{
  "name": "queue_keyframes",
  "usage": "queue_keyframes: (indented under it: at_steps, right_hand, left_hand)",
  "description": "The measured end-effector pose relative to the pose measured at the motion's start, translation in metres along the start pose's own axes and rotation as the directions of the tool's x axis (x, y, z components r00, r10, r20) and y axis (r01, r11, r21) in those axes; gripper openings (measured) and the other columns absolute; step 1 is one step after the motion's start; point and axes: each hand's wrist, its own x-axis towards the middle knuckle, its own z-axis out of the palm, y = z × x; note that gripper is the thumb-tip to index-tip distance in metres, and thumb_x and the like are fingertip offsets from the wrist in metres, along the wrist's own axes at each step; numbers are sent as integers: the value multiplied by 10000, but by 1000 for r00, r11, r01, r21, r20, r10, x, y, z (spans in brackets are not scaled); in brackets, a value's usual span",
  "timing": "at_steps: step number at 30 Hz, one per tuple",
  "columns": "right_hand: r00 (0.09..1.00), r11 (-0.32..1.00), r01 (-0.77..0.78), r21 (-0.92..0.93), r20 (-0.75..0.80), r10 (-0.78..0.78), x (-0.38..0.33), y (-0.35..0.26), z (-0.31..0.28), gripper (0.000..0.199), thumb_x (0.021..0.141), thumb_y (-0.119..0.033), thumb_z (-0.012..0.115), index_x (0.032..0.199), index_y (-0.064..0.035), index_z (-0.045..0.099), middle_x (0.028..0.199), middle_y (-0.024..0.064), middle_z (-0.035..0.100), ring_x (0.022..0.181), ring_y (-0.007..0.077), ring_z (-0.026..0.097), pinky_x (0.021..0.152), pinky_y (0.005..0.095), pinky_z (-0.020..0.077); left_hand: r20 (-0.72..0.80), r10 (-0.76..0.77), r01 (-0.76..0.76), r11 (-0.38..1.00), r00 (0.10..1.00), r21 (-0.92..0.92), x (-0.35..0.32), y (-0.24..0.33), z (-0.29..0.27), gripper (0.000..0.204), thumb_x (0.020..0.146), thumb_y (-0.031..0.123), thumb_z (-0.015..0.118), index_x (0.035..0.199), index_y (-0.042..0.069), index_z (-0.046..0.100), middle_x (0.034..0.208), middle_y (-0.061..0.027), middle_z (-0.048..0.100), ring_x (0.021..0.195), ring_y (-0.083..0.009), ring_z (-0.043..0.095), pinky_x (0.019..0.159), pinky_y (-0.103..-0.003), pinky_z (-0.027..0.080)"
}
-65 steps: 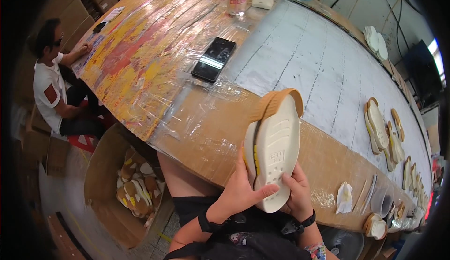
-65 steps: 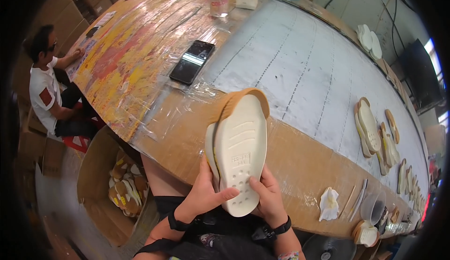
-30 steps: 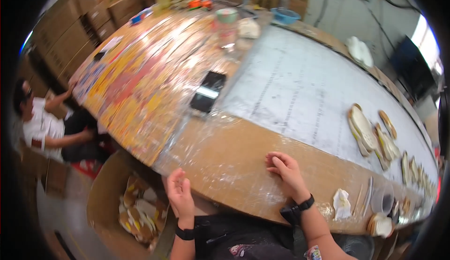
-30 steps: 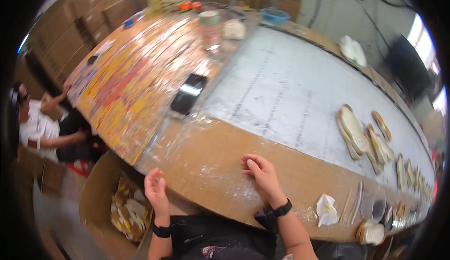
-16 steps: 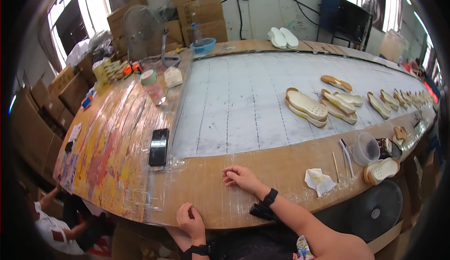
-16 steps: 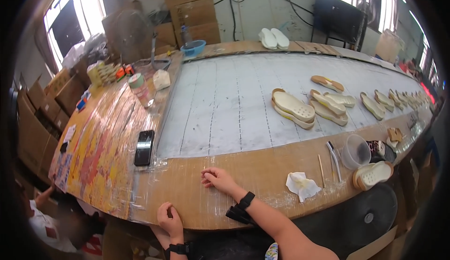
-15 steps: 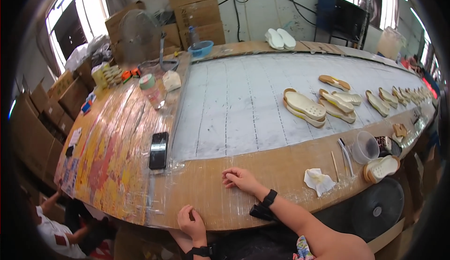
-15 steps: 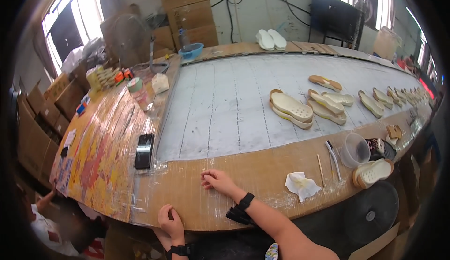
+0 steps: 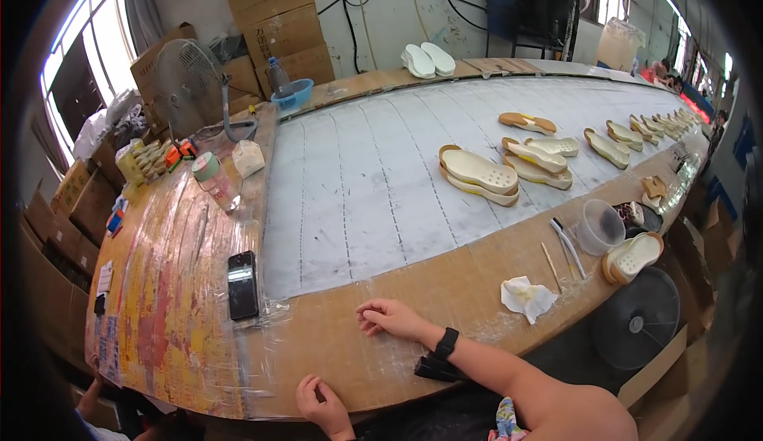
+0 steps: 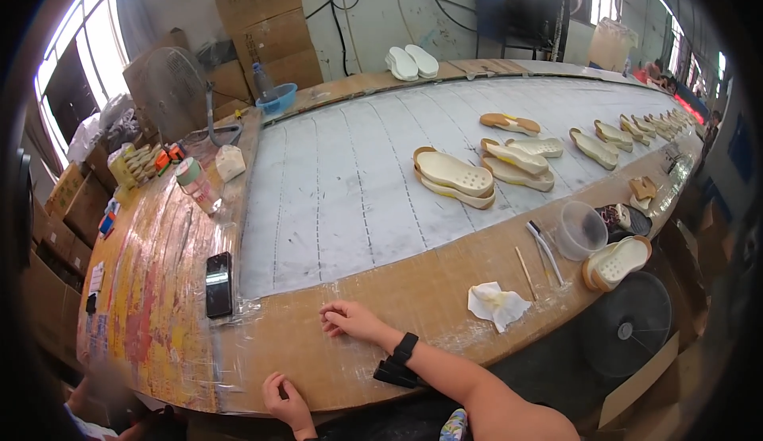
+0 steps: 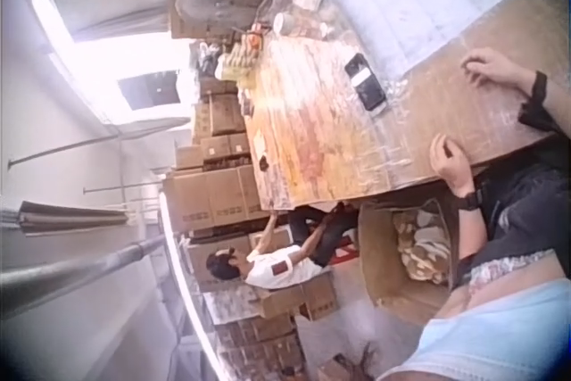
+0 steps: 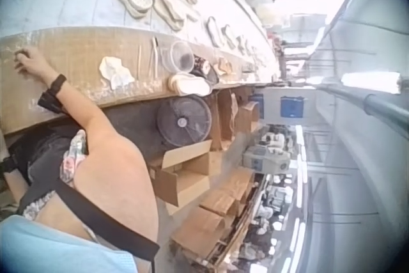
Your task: The recorder is shown assembling and checking shoe components, specifically attaching and aligning outsoles and insoles on a production line.
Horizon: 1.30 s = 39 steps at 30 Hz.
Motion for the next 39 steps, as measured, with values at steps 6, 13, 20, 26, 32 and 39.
queue_keyframes:
  at_steps: [6,13,20,26,32,39]
  right_hand:
    - [1000,999,-17,-31,14,17,1,-5,4,242,876,-118,444,1071,20,487,948,92,546,823,148,559,695,260,502]
    - [1000,999,-21,-48,1,21,0,-7,2,247,881,-123,433,1069,29,481,917,79,544,802,145,566,674,252,499]
    - [995,857,-78,-510,-100,31,-15,-57,-28,254,845,-154,490,1048,-3,514,891,55,579,804,119,552,668,242,457]
    - [347,771,30,-636,-717,-605,0,-143,-233,310,848,-259,448,980,-4,564,934,102,600,835,205,563,737,299,439]
    - [11,549,-568,-613,-672,-740,3,-128,-337,430,741,-317,558,1024,7,563,946,167,605,909,300,566,789,337,428]
    - [261,761,-258,-595,-802,-538,-6,-146,-333,322,701,-243,555,899,2,621,856,172,624,809,268,598,704,332,449]
  left_hand:
    - [-40,11,-11,1000,999,13,1,-13,2,90,688,-37,537,773,-10,553,867,-126,566,806,-279,536,718,-341,429]
    - [-16,-12,12,1000,1000,12,0,-8,1,85,704,-43,525,783,-22,547,876,-129,561,814,-279,533,733,-333,426]
    - [11,-49,49,998,999,-49,5,4,-4,81,699,-36,541,775,-17,557,884,-123,562,825,-276,530,743,-333,423]
    - [59,61,-66,995,996,80,24,29,-14,89,689,-9,584,774,4,608,841,-150,602,789,-299,561,738,-354,443]
    - [37,27,-30,994,999,106,23,27,-12,85,693,-16,574,768,9,607,829,-133,603,789,-296,560,730,-359,444]
    - [26,24,-25,998,999,63,24,23,-13,57,691,-11,578,733,13,609,820,-144,600,777,-307,556,722,-369,443]
